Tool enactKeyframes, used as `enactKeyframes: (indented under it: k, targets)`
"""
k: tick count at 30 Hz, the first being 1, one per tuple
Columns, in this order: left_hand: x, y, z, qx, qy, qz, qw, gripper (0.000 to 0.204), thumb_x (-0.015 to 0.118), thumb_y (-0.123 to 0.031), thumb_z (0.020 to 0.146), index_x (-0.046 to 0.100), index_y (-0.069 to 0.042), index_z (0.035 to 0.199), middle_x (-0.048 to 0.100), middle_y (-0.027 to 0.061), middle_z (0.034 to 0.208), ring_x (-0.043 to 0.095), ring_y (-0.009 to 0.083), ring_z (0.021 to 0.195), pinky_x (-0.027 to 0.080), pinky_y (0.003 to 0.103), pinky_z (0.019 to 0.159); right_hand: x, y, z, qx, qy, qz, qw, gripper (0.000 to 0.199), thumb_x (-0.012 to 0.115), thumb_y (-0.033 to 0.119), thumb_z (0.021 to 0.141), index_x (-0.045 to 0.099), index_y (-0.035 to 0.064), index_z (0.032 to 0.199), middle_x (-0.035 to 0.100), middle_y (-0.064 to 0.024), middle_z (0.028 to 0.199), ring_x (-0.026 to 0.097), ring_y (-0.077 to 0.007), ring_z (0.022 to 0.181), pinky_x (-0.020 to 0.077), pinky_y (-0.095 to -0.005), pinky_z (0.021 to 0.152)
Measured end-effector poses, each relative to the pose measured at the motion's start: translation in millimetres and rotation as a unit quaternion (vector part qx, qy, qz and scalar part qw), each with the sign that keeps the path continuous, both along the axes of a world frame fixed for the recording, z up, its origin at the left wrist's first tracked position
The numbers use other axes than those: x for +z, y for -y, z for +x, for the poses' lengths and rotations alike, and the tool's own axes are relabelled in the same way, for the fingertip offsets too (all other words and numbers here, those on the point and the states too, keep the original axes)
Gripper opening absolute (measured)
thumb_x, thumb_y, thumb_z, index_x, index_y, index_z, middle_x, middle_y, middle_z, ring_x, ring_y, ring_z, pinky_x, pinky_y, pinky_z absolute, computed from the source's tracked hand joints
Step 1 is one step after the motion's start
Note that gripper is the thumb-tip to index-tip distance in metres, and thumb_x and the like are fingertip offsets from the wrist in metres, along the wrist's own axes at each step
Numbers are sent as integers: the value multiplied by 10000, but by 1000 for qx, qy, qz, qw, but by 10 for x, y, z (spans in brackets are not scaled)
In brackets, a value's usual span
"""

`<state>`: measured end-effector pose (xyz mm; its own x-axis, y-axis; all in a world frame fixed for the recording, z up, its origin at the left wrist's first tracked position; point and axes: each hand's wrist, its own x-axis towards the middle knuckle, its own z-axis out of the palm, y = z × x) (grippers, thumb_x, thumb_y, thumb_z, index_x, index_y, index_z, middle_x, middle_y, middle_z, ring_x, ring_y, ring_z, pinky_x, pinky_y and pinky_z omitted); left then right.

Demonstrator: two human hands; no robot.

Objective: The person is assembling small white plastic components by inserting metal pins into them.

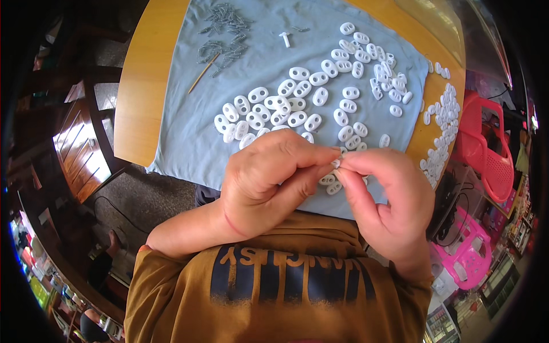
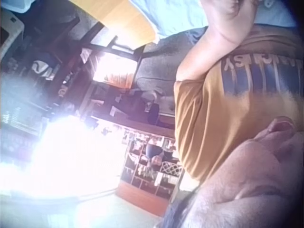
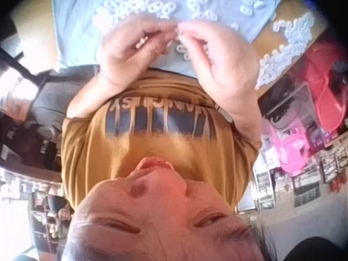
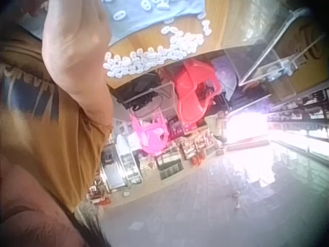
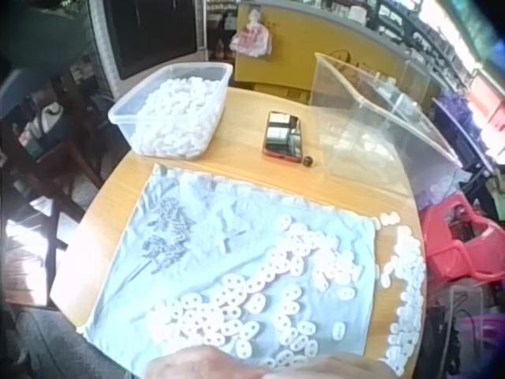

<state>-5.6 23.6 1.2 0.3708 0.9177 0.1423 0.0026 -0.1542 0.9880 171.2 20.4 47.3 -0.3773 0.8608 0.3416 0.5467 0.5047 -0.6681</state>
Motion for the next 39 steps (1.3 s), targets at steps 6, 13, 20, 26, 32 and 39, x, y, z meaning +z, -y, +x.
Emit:
enactKeyframes:
  k: [6,13,20,26,32,39]
  targets:
    - [19,10,-27,-15,76,-103,992,178,583,71,840,608,43,1013,614,119,880,620,141,673,486,227,599,8,81,11,-31,-23,-116,992,344,671,-121,747,534,-42,1053,637,-116,918,645,-147,840,508,-243,759]
    - [32,47,-34,-31,111,-188,975,190,548,55,873,570,51,1062,604,121,959,642,170,786,514,252,685,-63,118,-15,-105,-94,-101,985,300,721,-88,686,615,9,950,658,-88,821,649,-202,702,506,-272,609]
    - [27,75,-30,-27,94,-185,978,167,559,66,865,576,47,1030,603,114,940,619,136,722,496,220,639,-81,102,-48,-60,-56,-46,996,273,677,-108,699,606,14,932,644,-93,789,627,-229,654,486,-302,568]
    - [25,89,-16,-23,68,-174,982,158,573,45,867,578,40,1025,608,102,926,608,125,707,492,218,628,-148,116,-51,-61,-62,-31,996,259,666,-101,713,600,1,941,641,-106,785,623,-239,647,485,-301,576]
    - [-2,116,7,6,217,-326,920,166,576,11,878,576,22,1044,622,88,914,600,122,704,504,231,638,-201,170,-33,-82,-133,-107,982,235,656,-64,763,591,-18,984,643,-113,830,626,-204,686,486,-283,606]
    - [42,87,31,5,205,-334,920,166,588,10,871,578,23,1036,623,84,890,600,125,703,503,234,633,-156,164,27,-72,-170,-164,969,205,645,-26,802,580,-28,996,607,-105,806,588,-176,669,483,-264,613]
